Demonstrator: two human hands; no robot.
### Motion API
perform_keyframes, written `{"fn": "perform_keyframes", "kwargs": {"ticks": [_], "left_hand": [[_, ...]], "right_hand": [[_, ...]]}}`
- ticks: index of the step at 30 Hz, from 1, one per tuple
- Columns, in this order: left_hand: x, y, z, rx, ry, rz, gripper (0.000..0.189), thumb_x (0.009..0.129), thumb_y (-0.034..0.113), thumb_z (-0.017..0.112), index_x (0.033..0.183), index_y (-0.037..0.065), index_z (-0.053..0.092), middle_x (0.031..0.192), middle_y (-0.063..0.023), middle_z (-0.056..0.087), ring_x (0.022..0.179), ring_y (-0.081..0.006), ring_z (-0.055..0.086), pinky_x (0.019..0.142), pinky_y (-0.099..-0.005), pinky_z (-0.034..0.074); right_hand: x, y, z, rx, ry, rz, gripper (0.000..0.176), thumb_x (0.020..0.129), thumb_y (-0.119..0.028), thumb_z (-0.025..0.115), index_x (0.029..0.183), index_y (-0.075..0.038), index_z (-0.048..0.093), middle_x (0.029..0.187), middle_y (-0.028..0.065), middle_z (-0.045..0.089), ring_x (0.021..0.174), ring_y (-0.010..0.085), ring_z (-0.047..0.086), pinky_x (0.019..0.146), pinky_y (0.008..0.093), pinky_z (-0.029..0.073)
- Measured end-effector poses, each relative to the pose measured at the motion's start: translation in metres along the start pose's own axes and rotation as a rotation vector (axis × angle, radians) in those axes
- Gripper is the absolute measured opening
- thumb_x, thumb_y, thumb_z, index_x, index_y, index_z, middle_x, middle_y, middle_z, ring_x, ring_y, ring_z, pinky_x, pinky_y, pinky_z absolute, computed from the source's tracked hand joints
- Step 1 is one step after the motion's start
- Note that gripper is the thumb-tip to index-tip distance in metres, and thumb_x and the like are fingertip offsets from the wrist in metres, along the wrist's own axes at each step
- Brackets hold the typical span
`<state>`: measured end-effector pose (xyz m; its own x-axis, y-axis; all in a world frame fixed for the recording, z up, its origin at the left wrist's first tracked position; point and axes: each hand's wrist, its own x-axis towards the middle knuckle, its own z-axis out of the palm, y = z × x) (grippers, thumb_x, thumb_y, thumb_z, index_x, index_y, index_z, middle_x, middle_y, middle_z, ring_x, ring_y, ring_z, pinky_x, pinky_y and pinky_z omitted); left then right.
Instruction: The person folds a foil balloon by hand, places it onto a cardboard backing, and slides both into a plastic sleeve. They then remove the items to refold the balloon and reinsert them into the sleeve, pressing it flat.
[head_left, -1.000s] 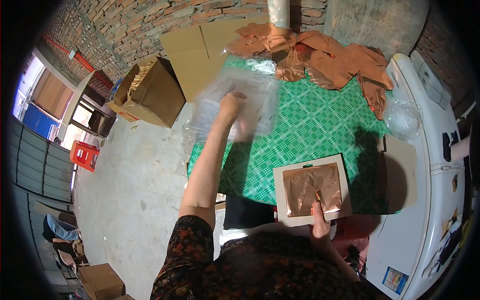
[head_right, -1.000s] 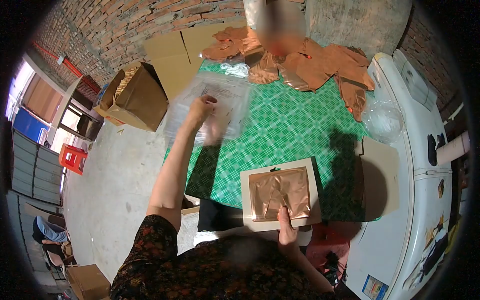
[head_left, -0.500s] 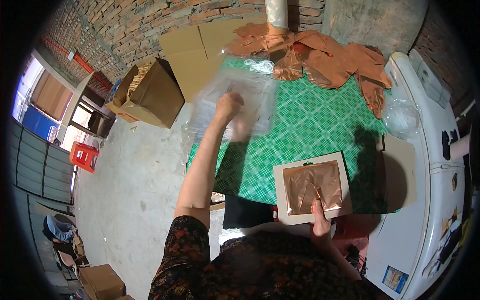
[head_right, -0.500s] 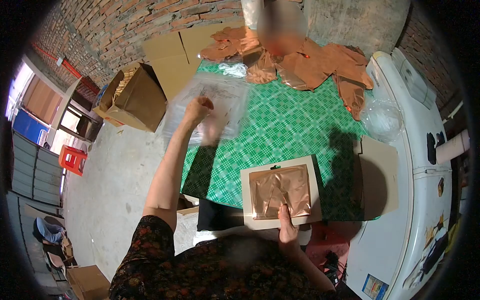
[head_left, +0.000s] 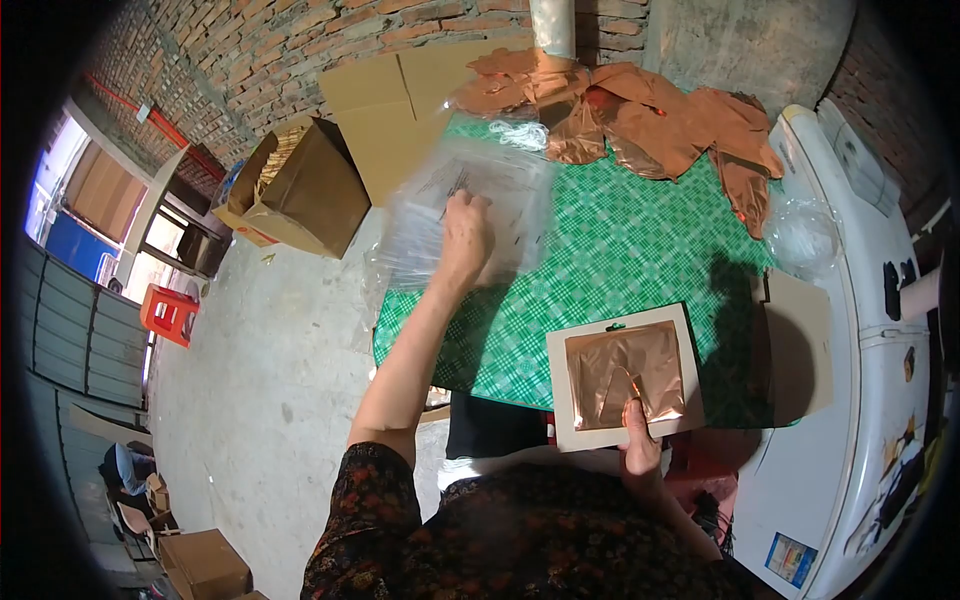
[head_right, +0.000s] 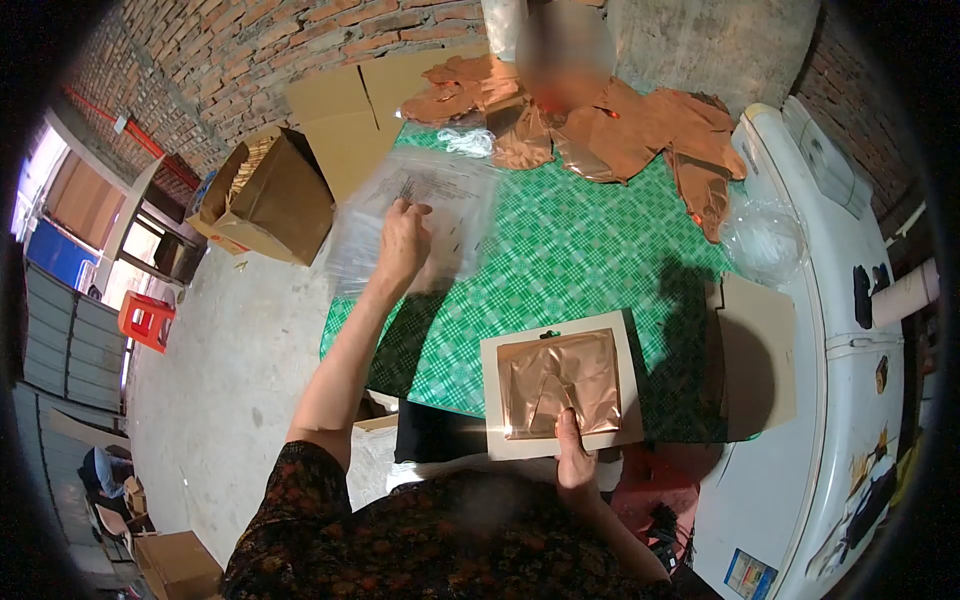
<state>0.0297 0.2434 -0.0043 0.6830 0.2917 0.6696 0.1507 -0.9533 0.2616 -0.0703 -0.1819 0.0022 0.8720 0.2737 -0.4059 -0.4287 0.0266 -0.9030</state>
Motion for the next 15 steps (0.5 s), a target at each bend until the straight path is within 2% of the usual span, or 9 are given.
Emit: {"fn": "perform_keyframes", "kwargs": {"ticks": [4, 7, 10, 13, 15], "left_hand": [[0.004, 0.03, -0.027, 0.064, 0.096, 0.131, 0.043, 0.083, -0.012, 0.06, 0.124, -0.005, 0.067, 0.11, -0.0212, 0.061, 0.103, -0.0402, 0.059, 0.091, -0.0482, 0.052], [0.009, 0.043, -0.04, 0.122, 0.13, 0.17, 0.046, 0.085, -0.011, 0.06, 0.13, -0.005, 0.066, 0.113, -0.0192, 0.061, 0.102, -0.0376, 0.058, 0.092, -0.0458, 0.052], [0.011, 0.059, -0.049, 0.124, 0.104, 0.266, 0.046, 0.086, -0.006, 0.064, 0.132, -0.005, 0.066, 0.113, -0.0171, 0.06, 0.101, -0.0349, 0.059, 0.091, -0.0444, 0.052], [0.007, 0.089, -0.05, 0.073, 0.074, 0.391, 0.047, 0.087, -0.002, 0.066, 0.134, -0.005, 0.065, 0.115, -0.0149, 0.059, 0.101, -0.0323, 0.059, 0.09, -0.0431, 0.052], [-0.007, 0.113, -0.048, 0.023, -0.019, 0.43, 0.048, 0.087, 0.001, 0.065, 0.135, -0.005, 0.064, 0.117, -0.0142, 0.059, 0.102, -0.0314, 0.059, 0.09, -0.0425, 0.051]], "right_hand": [[0.006, 0.015, -0.007, 0.13, -0.039, -0.013, 0.015, 0.114, -0.024, 0.059, 0.109, -0.01, 0.06, 0.096, -0.0045, 0.052, 0.084, 0.0059, 0.049, 0.071, 0.0242, 0.041], [0.006, 0.015, -0.007, 0.183, -0.012, 0.006, 0.012, 0.113, -0.019, 0.06, 0.117, -0.008, 0.063, 0.103, -0.0042, 0.056, 0.092, 0.0053, 0.054, 0.081, 0.0231, 0.045], [0.013, 0.025, -0.006, 0.274, 0.006, -0.075, 0.028, 0.113, -0.017, 0.061, 0.138, -0.006, 0.061, 0.115, -0.0022, 0.059, 0.103, 0.0061, 0.056, 0.092, 0.0244, 0.048], [0.004, 0.01, -0.003, 0.29, 0.026, -0.248, 0.046, 0.113, -0.014, 0.059, 0.157, -0.004, 0.049, 0.135, 0.0023, 0.06, 0.118, 0.0089, 0.058, 0.104, 0.0263, 0.047], [0.009, 0.018, -0.022, 0.116, -0.006, -0.257, 0.05, 0.115, -0.015, 0.053, 0.16, 0.001, 0.04, 0.149, 0.0086, 0.053, 0.133, 0.0158, 0.053, 0.113, 0.0293, 0.041]]}}
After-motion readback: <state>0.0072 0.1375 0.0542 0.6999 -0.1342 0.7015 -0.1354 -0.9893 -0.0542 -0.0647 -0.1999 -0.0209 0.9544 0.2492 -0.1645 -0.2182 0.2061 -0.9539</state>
